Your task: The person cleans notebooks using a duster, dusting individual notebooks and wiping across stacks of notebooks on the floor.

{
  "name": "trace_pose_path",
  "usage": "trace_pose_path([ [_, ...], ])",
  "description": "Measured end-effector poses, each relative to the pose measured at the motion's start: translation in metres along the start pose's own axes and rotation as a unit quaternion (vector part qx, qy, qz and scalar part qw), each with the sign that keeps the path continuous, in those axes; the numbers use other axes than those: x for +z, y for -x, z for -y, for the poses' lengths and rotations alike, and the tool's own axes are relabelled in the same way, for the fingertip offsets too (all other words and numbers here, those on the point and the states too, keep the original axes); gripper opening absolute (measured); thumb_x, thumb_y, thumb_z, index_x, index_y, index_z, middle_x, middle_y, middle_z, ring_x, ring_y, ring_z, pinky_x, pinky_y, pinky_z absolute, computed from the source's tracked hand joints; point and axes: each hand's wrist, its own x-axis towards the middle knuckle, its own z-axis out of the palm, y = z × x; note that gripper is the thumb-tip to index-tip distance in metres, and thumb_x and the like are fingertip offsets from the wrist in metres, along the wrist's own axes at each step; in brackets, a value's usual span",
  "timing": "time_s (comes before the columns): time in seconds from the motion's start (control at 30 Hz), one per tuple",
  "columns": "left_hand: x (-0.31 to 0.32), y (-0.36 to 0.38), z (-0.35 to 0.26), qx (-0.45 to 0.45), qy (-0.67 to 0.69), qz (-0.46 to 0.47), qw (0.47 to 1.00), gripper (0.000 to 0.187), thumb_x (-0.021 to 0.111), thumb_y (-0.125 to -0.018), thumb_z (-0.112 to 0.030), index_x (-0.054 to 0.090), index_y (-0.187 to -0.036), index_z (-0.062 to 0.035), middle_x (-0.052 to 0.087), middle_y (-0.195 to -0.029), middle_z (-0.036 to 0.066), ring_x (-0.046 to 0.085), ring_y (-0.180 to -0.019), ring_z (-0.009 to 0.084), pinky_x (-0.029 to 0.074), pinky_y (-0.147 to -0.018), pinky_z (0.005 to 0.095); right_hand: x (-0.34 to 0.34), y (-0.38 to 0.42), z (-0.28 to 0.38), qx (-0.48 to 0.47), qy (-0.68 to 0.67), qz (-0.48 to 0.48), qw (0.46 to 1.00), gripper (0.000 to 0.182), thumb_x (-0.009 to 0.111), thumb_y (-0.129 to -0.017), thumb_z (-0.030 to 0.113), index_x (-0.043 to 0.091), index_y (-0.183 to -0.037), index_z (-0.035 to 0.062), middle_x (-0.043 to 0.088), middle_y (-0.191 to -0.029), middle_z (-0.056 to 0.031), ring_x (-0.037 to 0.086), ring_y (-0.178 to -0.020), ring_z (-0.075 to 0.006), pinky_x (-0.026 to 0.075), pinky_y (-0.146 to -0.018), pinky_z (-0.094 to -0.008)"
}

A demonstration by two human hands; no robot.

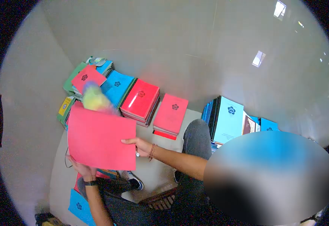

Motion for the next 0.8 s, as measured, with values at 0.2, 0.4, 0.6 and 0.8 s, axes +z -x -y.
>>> trace_pose_path([
  [0.2, -0.027, -0.004, 0.029, -0.052, 0.112, 0.019, 0.992, 0.08, 0.026, -0.097, -0.069, 0.036, -0.147, -0.0071, 0.039, -0.151, 0.01, 0.035, -0.139, 0.0303, 0.026, -0.115, 0.0523, -0.003, -0.001, -0.015, 0.03, -0.149, 0.027, 0.988, 0.044, 0.06, -0.096, 0.021, 0.051, -0.133, -0.0007, 0.062, -0.127, -0.0132, 0.063, -0.115, -0.0219, 0.052, -0.099, -0.0366],
  [0.4, -0.092, -0.001, 0.043, -0.037, 0.12, 0.035, 0.992, 0.059, 0.039, -0.1, -0.047, 0.044, -0.139, -0.0042, 0.046, -0.144, 0.014, 0.044, -0.131, 0.0292, 0.036, -0.109, 0.0468, -0.002, -0.005, -0.019, 0.021, -0.158, 0.018, 0.987, 0.046, 0.054, -0.099, 0.021, 0.047, -0.136, -0.0041, 0.058, -0.132, -0.0183, 0.06, -0.12, -0.0259, 0.048, -0.104, -0.0411],
  [0.6, -0.098, -0.011, 0.051, -0.086, 0.099, -0.03, 0.991, 0.048, 0.044, -0.098, -0.041, 0.051, -0.129, -0.0043, 0.054, -0.124, 0.012, 0.052, -0.111, 0.0253, 0.044, -0.094, 0.0411, 0.006, -0.006, -0.035, 0.068, -0.139, 0.029, 0.987, 0.047, 0.059, -0.095, 0.022, 0.048, -0.135, -0.0007, 0.06, -0.128, -0.0158, 0.062, -0.115, -0.0263, 0.049, -0.101, -0.0431],
  [0.8, -0.081, -0.037, 0.043, -0.099, 0.043, -0.122, 0.987, 0.039, 0.05, -0.096, -0.034, 0.058, -0.119, -0.0044, 0.062, -0.105, 0.011, 0.061, -0.091, 0.0214, 0.052, -0.078, 0.0355, -0.004, -0.009, 0.008, 0.032, 0.096, -0.041, 0.994, 0.049, 0.066, -0.092, 0.017, 0.049, -0.135, -0.0002, 0.061, -0.127, -0.0128, 0.062, -0.114, -0.0228, 0.05, -0.1, -0.0412],
])
